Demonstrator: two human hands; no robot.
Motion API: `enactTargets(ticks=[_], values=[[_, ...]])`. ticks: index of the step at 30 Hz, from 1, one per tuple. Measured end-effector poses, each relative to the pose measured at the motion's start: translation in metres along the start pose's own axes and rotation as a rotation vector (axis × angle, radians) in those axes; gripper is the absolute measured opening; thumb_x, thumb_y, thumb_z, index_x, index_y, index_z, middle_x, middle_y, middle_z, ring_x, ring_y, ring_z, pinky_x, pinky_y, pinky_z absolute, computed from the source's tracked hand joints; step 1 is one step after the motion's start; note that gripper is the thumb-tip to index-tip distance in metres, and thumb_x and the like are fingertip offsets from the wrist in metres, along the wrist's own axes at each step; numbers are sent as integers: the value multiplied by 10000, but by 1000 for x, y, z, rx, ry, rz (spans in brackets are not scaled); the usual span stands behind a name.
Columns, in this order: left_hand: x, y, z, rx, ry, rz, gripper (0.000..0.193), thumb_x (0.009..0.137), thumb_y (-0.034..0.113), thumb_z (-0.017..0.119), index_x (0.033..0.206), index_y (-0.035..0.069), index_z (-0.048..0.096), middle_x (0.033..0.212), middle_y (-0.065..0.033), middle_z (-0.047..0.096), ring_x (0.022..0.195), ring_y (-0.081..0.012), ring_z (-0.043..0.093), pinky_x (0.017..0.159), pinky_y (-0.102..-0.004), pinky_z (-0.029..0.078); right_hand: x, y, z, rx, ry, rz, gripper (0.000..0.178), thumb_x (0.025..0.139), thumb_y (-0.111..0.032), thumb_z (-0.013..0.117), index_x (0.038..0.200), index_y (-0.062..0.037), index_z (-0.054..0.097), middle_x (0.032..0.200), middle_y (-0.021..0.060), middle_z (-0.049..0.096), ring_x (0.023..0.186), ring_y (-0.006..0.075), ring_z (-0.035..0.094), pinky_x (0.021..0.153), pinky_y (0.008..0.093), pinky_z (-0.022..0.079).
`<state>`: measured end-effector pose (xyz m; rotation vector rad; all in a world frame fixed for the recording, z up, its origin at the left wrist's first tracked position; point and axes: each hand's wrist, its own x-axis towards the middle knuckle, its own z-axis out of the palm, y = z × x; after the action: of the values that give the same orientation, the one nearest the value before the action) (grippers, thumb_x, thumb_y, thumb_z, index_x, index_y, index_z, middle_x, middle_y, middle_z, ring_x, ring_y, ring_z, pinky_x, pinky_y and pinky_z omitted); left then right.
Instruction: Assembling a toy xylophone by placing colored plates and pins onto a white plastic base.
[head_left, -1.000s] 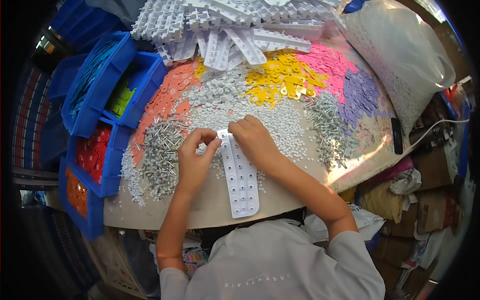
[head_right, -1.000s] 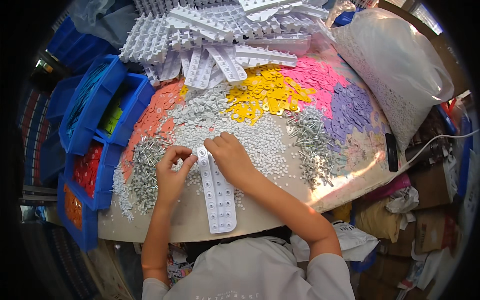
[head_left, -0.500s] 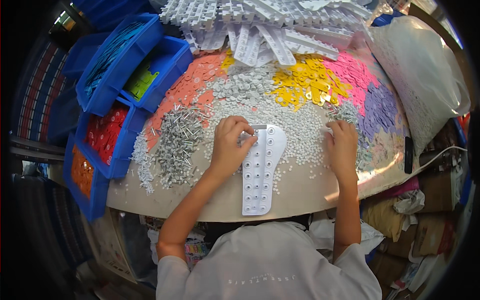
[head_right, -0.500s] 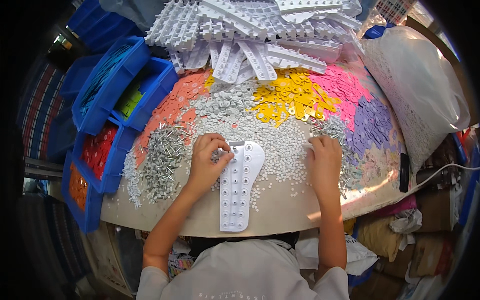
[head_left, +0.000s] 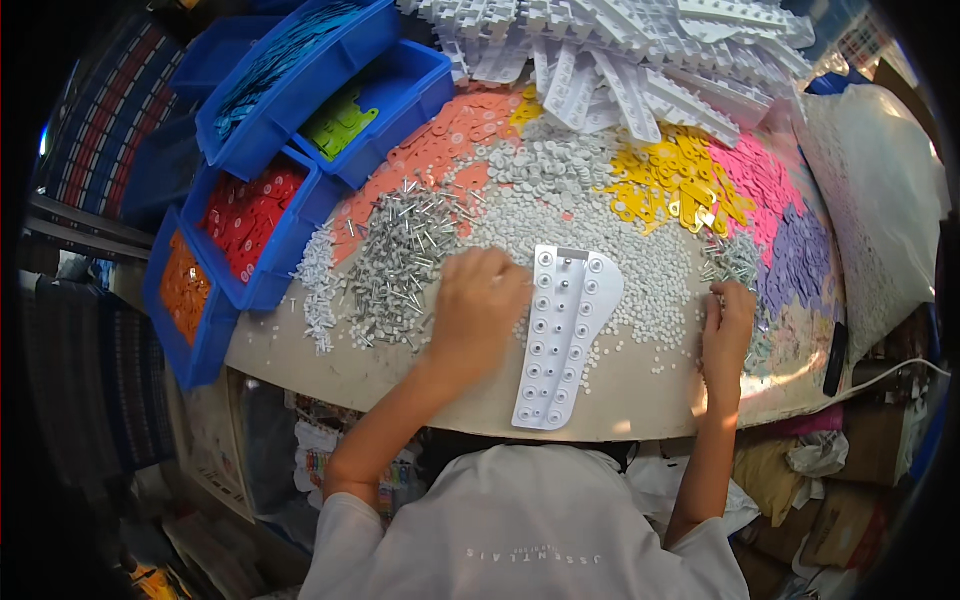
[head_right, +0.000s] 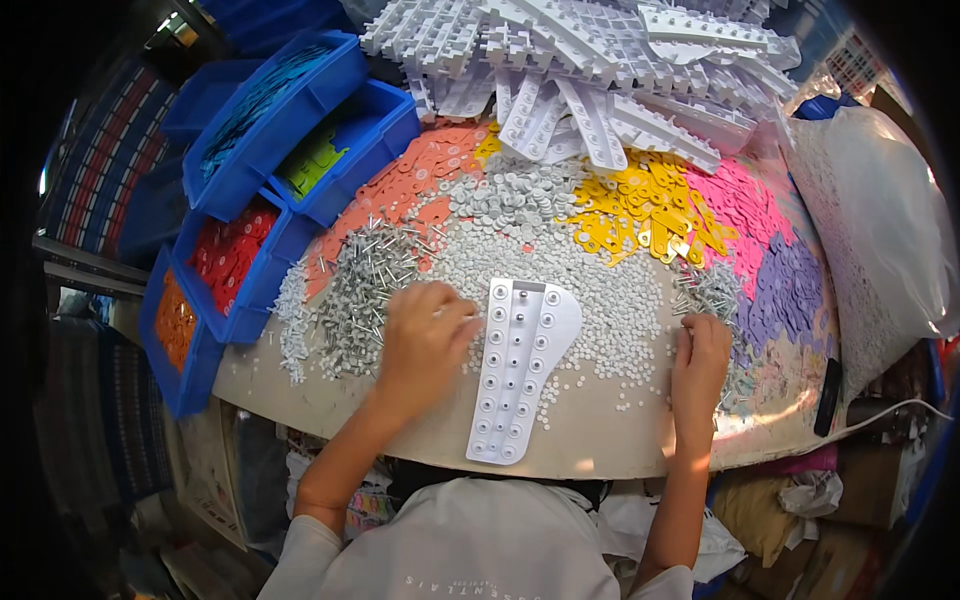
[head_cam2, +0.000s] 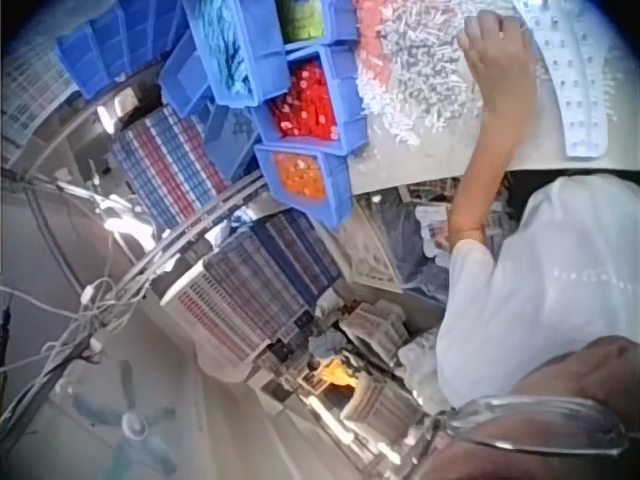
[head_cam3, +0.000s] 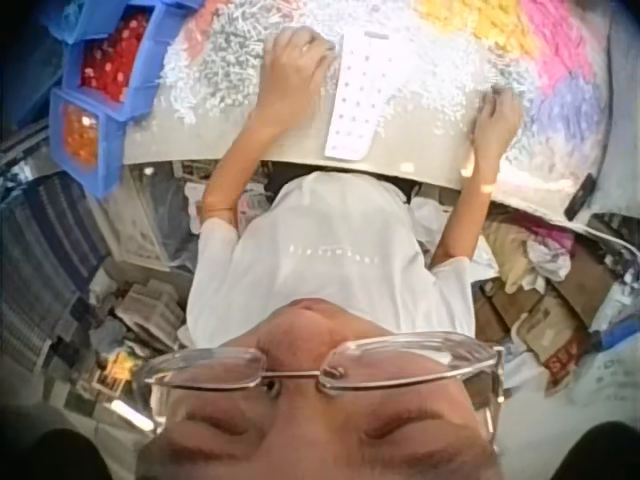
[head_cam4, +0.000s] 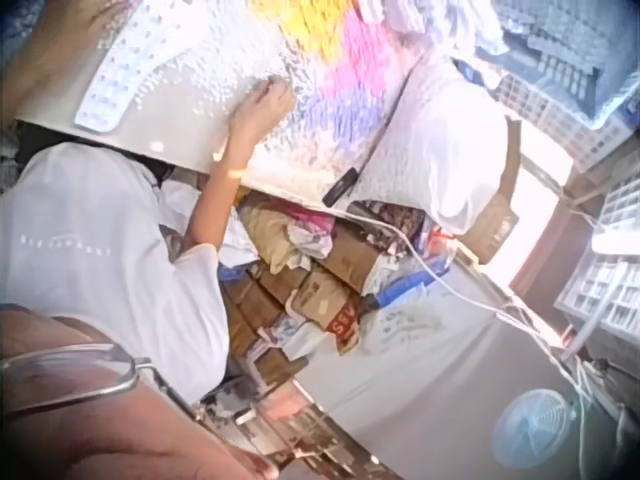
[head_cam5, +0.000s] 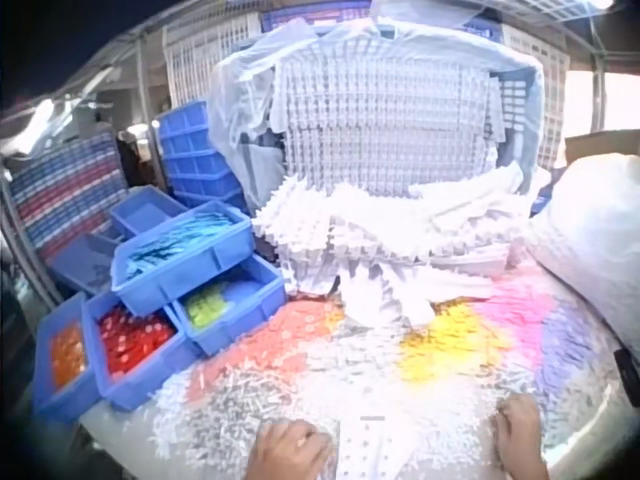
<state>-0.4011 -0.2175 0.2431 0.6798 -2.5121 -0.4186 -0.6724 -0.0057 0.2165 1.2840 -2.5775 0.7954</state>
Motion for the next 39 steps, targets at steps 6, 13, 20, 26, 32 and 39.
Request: enactTargets(ticks=[6,13,20,26,32,39], values=[[-55,-41,-44,217,-47,-262,126,813,137,761,875,66,678,864,-68,594,910,-278,555,818,-417,393,-6,-41,-1,436,82,240,137,963,-41,592,1091,-23,638,968,98,666,834,201,616,752,315,488],[-81,-43,-32,245,-48,-333,128,821,99,739,898,49,650,921,-71,565,951,-294,543,855,-428,404,-7,-130,22,630,-152,-72,143,858,20,699,991,-25,667,940,99,673,836,238,654,715,324,520],[-82,-37,-27,228,53,-362,96,896,80,659,968,45,607,947,-96,572,949,-314,550,848,-443,412,-11,-144,51,588,-314,-4,155,835,39,705,965,-31,658,884,113,652,782,281,618,680,376,523],[-72,-9,-18,-282,44,-451,94,933,71,634,1011,23,613,958,-130,603,914,-355,592,799,-448,469,-7,-142,47,472,-224,-253,147,822,52,690,919,-40,631,839,104,628,786,284,597,650,388,499],[-46,16,-7,-400,144,-221,168,862,3,703,1023,10,655,945,-124,637,863,-306,620,743,-405,501,-10,-142,43,386,-252,-364,158,804,56,688,907,-43,622,829,101,619,766,290,591,640,397,489],[-39,19,-5,-489,177,-247,219,804,7,772,994,28,665,884,-78,661,813,-274,628,690,-375,497,-9,-140,44,422,-261,-226,148,817,52,684,926,-27,623,840,133,620,748,302,604,633,398,497]])
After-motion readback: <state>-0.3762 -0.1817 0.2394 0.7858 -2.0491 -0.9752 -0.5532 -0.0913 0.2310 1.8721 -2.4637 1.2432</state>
